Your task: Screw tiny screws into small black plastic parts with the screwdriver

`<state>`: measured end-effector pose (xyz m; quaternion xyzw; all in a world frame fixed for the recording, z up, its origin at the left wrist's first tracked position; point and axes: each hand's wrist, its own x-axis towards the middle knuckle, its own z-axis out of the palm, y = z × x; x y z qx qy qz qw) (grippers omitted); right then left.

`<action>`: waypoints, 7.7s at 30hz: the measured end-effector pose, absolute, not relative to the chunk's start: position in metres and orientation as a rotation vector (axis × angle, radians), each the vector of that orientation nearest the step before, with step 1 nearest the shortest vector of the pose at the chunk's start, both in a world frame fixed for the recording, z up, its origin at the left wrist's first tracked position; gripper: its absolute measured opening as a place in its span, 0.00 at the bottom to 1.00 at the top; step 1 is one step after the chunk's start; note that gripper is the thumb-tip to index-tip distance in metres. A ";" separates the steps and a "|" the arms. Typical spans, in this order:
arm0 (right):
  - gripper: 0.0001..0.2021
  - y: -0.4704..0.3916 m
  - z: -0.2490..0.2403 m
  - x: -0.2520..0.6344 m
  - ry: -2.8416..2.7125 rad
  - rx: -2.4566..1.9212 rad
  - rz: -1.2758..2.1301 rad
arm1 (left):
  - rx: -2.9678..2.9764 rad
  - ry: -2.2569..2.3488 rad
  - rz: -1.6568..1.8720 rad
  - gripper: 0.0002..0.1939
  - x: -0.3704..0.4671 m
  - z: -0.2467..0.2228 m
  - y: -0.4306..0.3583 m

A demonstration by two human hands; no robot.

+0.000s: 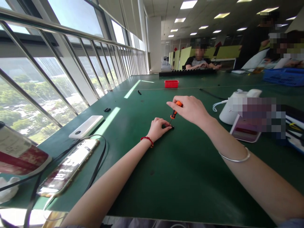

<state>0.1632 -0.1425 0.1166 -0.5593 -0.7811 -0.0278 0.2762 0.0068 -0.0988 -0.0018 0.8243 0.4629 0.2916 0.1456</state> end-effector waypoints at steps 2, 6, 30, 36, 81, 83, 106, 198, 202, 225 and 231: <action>0.13 -0.143 0.116 0.162 -2.090 -1.468 -0.087 | 2.378 1.330 0.839 0.08 0.007 -0.001 -0.100; 0.10 -0.142 0.115 0.160 -2.059 -1.424 -0.109 | 2.393 1.333 0.825 0.07 0.007 0.000 -0.101; 0.11 -0.141 0.110 0.158 -2.011 -1.483 -0.127 | 2.434 1.325 0.826 0.07 0.007 0.000 -0.102; 0.15 -0.139 0.110 0.162 -2.030 -1.523 -0.038 | 2.436 1.331 0.825 0.07 0.007 0.000 -0.102; 0.17 -0.139 0.112 0.166 -1.995 -1.616 -0.075 | 2.447 1.301 0.847 0.07 0.007 -0.003 -0.099; 0.10 -0.140 0.111 0.165 -1.993 -1.578 -0.082 | 2.453 1.283 0.853 0.06 0.006 -0.003 -0.098; 0.11 -0.143 0.109 0.163 -2.025 -1.482 -0.131 | 2.528 1.186 0.847 0.06 0.006 -0.006 -0.097; 0.07 -0.154 -0.002 0.199 -2.206 -1.406 0.159 | 2.389 1.035 0.838 0.08 -0.001 0.001 -0.122; 0.07 -0.154 -0.003 0.197 -2.210 -1.401 0.139 | 2.269 1.008 0.848 0.08 -0.001 0.000 -0.120; 0.07 -0.162 0.001 0.199 -2.194 -1.316 0.031 | 2.401 0.965 0.994 0.05 0.001 0.002 -0.125; 0.07 -0.163 0.001 0.199 -2.217 -1.311 -0.036 | 2.489 0.969 0.998 0.05 0.002 0.001 -0.127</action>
